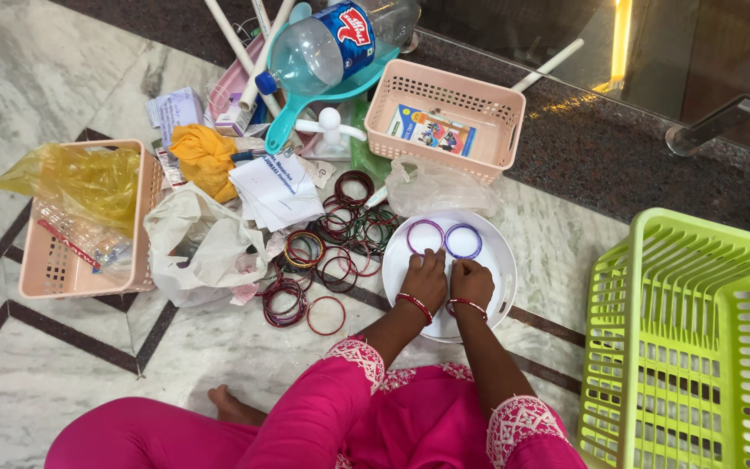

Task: The person sits on the floor and sorts a pile of bangles by color, picking them up and placing them into a white bowl. The person handles the bangles by hand, organizing them into groups within the bowl.

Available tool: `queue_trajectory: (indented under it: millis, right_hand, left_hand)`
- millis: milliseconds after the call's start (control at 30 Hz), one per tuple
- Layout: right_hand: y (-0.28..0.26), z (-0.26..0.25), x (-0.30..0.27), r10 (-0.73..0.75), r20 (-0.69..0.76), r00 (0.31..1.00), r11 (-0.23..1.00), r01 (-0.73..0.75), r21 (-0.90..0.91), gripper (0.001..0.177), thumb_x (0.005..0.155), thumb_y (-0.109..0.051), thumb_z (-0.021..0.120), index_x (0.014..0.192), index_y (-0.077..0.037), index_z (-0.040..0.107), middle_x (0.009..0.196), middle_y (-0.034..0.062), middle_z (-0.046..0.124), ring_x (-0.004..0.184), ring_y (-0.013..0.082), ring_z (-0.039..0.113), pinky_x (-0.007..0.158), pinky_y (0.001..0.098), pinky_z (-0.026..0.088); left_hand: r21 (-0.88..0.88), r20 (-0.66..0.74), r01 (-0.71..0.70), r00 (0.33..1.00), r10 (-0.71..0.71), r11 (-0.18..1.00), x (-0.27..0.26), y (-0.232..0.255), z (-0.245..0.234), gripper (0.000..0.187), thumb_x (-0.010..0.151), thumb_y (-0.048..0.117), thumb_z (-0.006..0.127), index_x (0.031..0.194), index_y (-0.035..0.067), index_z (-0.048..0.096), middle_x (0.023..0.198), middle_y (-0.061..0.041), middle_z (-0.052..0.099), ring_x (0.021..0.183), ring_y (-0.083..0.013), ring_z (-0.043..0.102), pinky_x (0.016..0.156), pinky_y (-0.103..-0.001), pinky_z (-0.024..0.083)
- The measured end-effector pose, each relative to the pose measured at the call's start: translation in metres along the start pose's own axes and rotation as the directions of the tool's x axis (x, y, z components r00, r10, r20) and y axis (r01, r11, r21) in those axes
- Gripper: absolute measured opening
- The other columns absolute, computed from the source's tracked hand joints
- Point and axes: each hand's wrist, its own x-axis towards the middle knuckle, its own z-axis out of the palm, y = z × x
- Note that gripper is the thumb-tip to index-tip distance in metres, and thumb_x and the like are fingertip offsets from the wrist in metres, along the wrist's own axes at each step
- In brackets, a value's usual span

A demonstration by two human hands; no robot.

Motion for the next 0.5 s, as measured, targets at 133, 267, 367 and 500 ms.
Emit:
queue_trajectory:
  millis: [133,267,367,500]
  right_hand:
    - [0.006,0.005,0.004,0.012,0.009,1.0,1.0,-0.012,-0.025,0.024,0.089,-0.027,0.071,0.1,-0.009,0.082,0.09,0.0191,0.076,0.082,0.0367,0.074,0.077,0.0444,0.058]
    - [0.008,0.005,0.008,-0.049,0.021,0.999,0.997,0.05,-0.051,0.023,0.089,-0.027,0.071,0.099,-0.01,0.082,0.092,0.0183,0.076,0.083,0.0374,0.074,0.078,0.0449,0.058]
    - [-0.012,-0.005,-0.002,-0.059,0.012,0.998,0.998,0.06,-0.032,0.022,0.089,-0.027,0.071,0.099,-0.01,0.082,0.093,0.0178,0.076,0.085,0.0371,0.073,0.079,0.0454,0.057]
    - [-0.06,-0.024,-0.029,-0.179,-0.12,0.976,0.983,0.175,-0.048,0.019,0.092,-0.025,0.069,0.098,-0.012,0.081,0.097,0.0163,0.073,0.087,0.0349,0.071,0.078,0.0462,0.056]
  left_hand:
    - [0.04,-0.011,0.002,1.0,-0.002,0.999,0.0,-0.001,0.001,0.039,0.092,0.02,0.054,0.121,0.002,0.073,0.15,-0.013,0.053,0.134,-0.0339,0.045,0.104,-0.051,0.037]
    - [-0.012,-0.033,0.004,0.999,-0.004,1.0,-0.008,-0.008,-0.024,0.035,0.094,0.019,0.054,0.119,0.004,0.073,0.15,-0.011,0.054,0.131,-0.0304,0.049,0.101,-0.052,0.039]
    - [-0.132,-0.141,0.031,0.989,-0.05,0.991,-0.022,-0.028,-0.054,0.036,0.096,0.018,0.055,0.125,0.004,0.071,0.148,-0.009,0.057,0.129,-0.0278,0.052,0.096,-0.05,0.041]
    - [-0.278,-0.268,0.138,0.939,-0.215,0.95,-0.05,-0.071,-0.087,0.045,0.089,0.026,0.061,0.128,0.005,0.068,0.141,-0.007,0.059,0.126,-0.0281,0.053,0.095,-0.05,0.043]
